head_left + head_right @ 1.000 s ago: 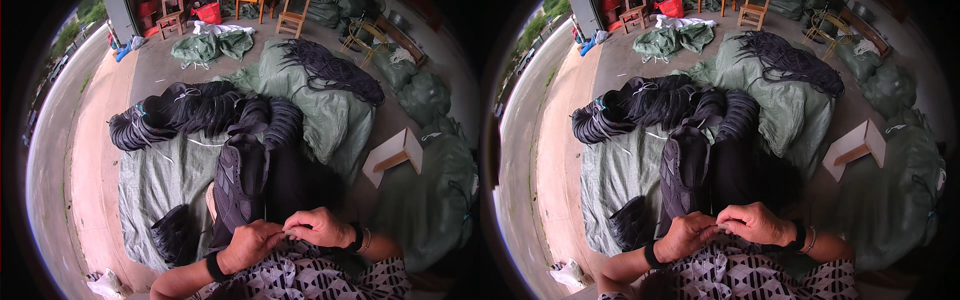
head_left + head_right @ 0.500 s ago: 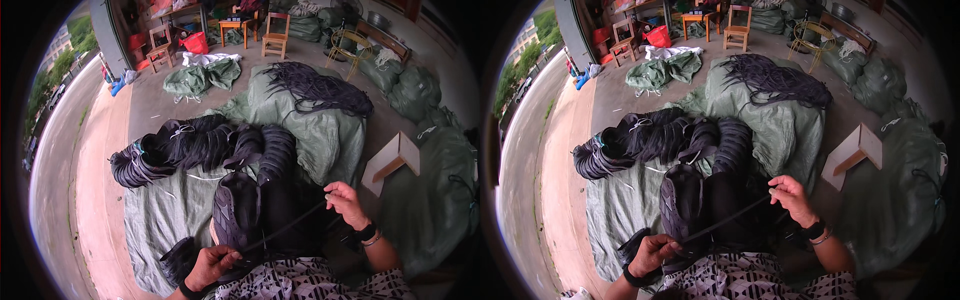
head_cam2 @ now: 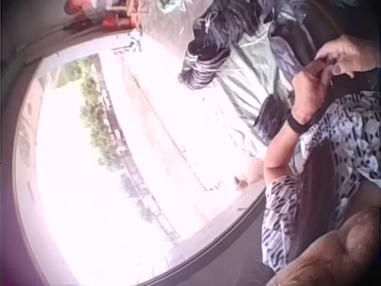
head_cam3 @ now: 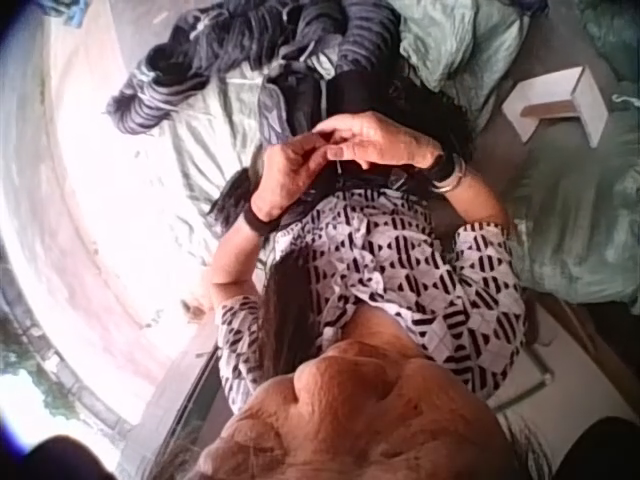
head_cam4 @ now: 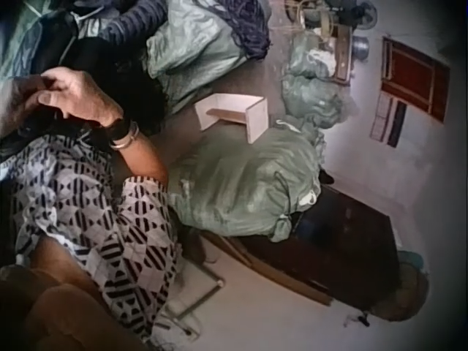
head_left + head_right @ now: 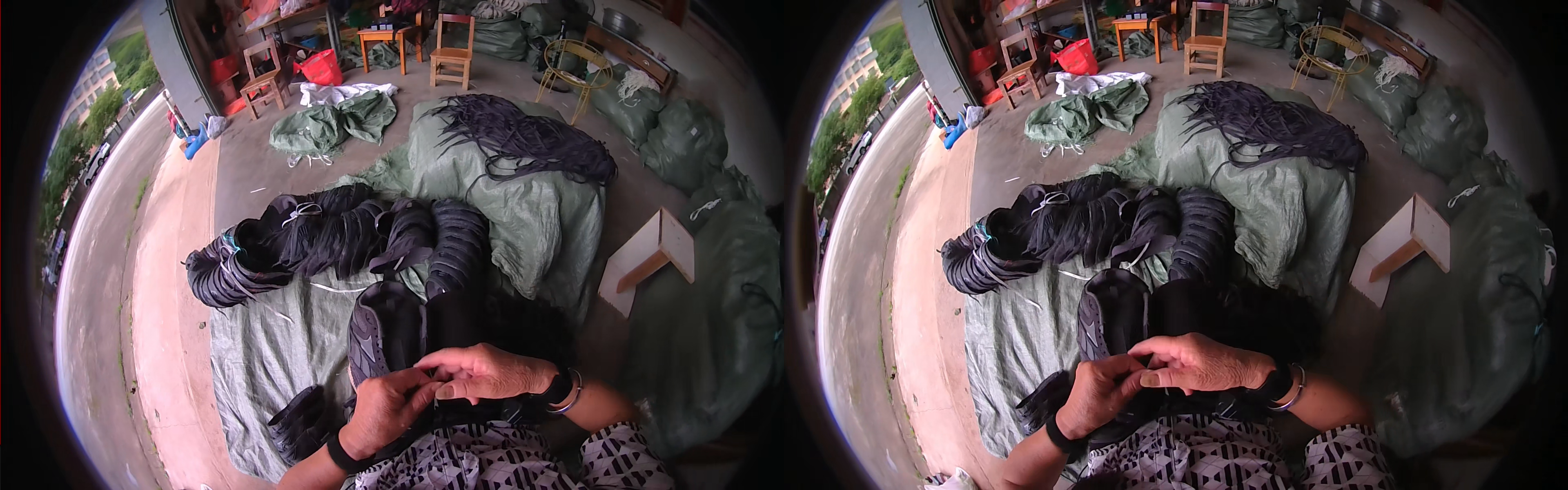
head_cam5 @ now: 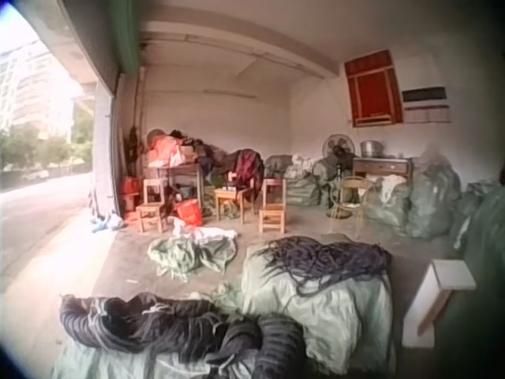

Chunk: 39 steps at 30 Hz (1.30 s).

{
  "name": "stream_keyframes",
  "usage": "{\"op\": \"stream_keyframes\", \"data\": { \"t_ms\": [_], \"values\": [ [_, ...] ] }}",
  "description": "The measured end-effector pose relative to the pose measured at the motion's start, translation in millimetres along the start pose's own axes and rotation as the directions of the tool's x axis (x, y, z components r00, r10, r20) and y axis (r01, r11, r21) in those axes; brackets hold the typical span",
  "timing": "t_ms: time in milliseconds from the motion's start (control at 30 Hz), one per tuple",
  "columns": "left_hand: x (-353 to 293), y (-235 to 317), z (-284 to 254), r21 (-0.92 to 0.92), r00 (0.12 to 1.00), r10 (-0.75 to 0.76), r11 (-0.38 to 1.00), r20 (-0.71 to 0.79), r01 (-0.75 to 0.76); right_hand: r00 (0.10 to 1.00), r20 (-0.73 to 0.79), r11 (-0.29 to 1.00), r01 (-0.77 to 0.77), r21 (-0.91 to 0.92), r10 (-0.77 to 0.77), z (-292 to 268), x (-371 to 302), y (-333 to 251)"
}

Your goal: The recorder is threading laces through the eyelets of black athletic shoes.

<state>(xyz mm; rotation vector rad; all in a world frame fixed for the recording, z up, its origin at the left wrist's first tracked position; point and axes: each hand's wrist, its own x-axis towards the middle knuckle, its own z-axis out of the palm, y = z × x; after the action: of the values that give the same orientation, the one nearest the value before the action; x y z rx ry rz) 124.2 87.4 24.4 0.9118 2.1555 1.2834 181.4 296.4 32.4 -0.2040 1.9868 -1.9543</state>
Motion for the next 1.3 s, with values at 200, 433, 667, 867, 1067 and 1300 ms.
{"op": "stream_keyframes", "data": {
  "t_ms": [200, 433, 667, 867, 1067, 1300],
  "values": [
    [-14, -22, -10, -0.063, 0.987, -0.142, 0.987, 0.078, 0.147, 0.969, -0.197, 0.946, -0.197, -0.256, 0.148, -56, -27, 22],
    [-14, -24, -7, 0.009, 0.995, -0.094, 0.996, 0.04, 0.094, 0.903, -0.396, 0.581, -0.234, -0.78, -0.168, -62, -56, 36],
    [-1, -17, 3, -0.605, 0.938, -0.216, 0.72, 0.27, 0.34, 0.995, -0.047, 0.993, 0.088, -0.082, -0.092, 11, -2, 23],
    [-12, -24, -3, -0.782, 0.885, -0.312, 0.427, 0.345, 0.455, 0.992, -0.083, 0.95, 0.068, -0.305, -0.098, 2, 0, 25],
    [-21, -19, -4, -0.72, 0.905, -0.335, 0.556, 0.263, 0.415, 0.982, -0.097, 0.935, 0.122, -0.332, -0.162, 9, -2, 25],
    [-22, -65, -46, -0.952, 0.865, -0.428, 0.262, -0.262, -0.158, 0.985, -0.121, 0.827, 0.035, -0.561, -0.124, -17, -23, 39]
  ]
}}
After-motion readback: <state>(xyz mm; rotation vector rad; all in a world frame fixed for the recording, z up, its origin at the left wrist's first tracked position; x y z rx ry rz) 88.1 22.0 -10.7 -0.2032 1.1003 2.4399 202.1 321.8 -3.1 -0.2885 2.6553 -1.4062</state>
